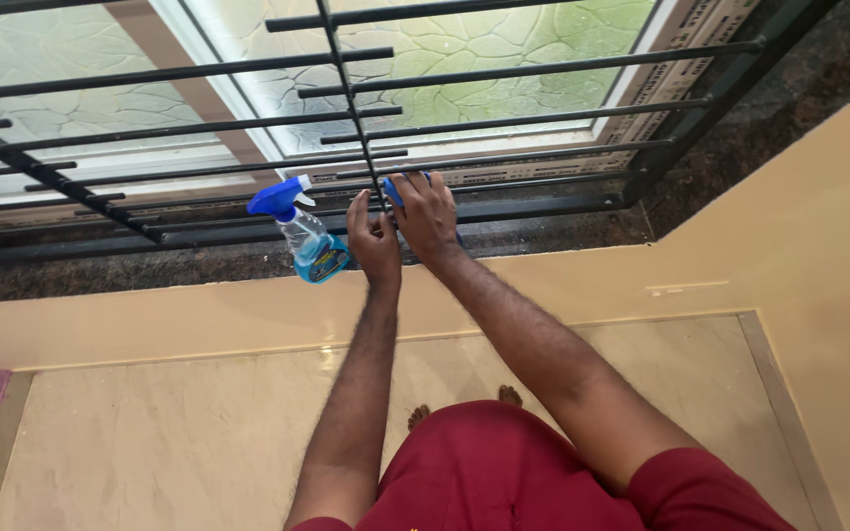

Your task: The person cleans a window and its frame using a spray bottle and a blue cloth, wiping the glass panes and the metal frame.

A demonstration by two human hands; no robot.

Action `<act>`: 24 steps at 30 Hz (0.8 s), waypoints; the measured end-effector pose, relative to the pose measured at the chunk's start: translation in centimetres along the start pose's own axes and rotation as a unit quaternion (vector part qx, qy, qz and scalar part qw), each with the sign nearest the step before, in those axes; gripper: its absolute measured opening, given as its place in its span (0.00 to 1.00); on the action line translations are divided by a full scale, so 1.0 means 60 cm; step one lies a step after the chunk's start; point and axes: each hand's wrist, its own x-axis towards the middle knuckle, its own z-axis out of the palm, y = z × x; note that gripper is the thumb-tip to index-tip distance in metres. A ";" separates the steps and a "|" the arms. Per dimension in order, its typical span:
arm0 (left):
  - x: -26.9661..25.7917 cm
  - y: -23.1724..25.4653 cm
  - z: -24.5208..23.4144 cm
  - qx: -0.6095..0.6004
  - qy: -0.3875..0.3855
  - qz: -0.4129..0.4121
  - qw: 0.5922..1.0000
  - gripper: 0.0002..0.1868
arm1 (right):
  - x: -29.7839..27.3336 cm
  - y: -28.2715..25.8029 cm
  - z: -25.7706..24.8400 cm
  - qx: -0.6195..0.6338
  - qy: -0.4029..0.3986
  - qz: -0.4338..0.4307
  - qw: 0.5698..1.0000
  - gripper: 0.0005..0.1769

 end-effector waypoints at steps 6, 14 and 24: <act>0.024 0.006 -0.001 0.144 -0.015 0.121 0.982 0.16 | 0.019 0.003 0.004 -0.011 -0.042 0.028 0.999 0.12; 0.022 0.011 -0.008 0.258 -0.027 0.100 0.961 0.18 | 0.025 0.022 0.016 0.059 -0.101 0.097 0.988 0.16; 0.023 0.008 -0.011 0.304 -0.023 0.102 0.947 0.18 | 0.006 0.026 0.015 0.112 -0.023 0.115 0.987 0.17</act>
